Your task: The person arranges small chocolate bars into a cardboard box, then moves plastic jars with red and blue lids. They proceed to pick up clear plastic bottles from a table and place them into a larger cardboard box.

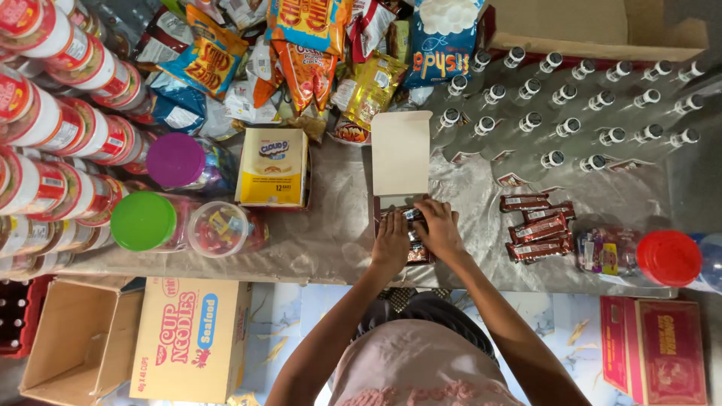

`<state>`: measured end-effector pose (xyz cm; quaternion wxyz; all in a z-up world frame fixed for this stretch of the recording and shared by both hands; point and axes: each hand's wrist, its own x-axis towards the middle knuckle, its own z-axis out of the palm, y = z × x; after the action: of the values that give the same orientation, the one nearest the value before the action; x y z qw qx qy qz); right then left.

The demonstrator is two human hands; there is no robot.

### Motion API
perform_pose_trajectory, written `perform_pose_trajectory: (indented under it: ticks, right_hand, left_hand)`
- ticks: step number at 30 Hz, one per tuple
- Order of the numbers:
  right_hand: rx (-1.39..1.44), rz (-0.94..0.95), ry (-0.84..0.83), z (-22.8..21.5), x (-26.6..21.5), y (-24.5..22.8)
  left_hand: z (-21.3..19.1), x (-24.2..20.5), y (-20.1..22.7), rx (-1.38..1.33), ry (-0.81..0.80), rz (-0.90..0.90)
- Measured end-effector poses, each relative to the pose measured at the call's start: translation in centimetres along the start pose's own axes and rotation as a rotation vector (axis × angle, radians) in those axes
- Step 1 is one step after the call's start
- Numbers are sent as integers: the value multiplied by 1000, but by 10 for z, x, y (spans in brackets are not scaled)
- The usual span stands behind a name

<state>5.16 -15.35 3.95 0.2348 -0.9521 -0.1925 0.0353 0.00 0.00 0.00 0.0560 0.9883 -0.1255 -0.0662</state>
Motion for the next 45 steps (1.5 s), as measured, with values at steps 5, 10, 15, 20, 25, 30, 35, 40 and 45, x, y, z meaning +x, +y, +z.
perform_pose_trajectory:
  ticks: [5,10,15,20,25,30,35,40,45]
  right_hand:
    - [-23,-4,-299,-41,-4,-28]
    - [-72,-14,-282,-26,-7,-16]
    - [-103,-19,-311,-27,-4,-14]
    - [-154,-28,-264,-17,-8,-14]
    - [-276,-65,-129,11,-18,-3]
    - [-277,5,-246,-2,-21,-17]
    - [49,45,56,-31,-41,-17]
    - [43,330,96,-67,-57,12]
    - [-27,358,324,-76,-81,73]
  left_hand:
    - [-24,5,-2,44,-63,65]
    - [-4,5,-4,65,-44,0]
    - [8,-8,-2,126,112,15]
    - [-3,-16,7,129,71,-8]
    - [-26,-19,14,168,-41,-2]
    - [-39,-17,23,354,-151,-24]
    - [-8,-1,34,194,-88,-114]
    - [-44,27,76,8,126,47]
    - [-86,50,127,-299,110,362]
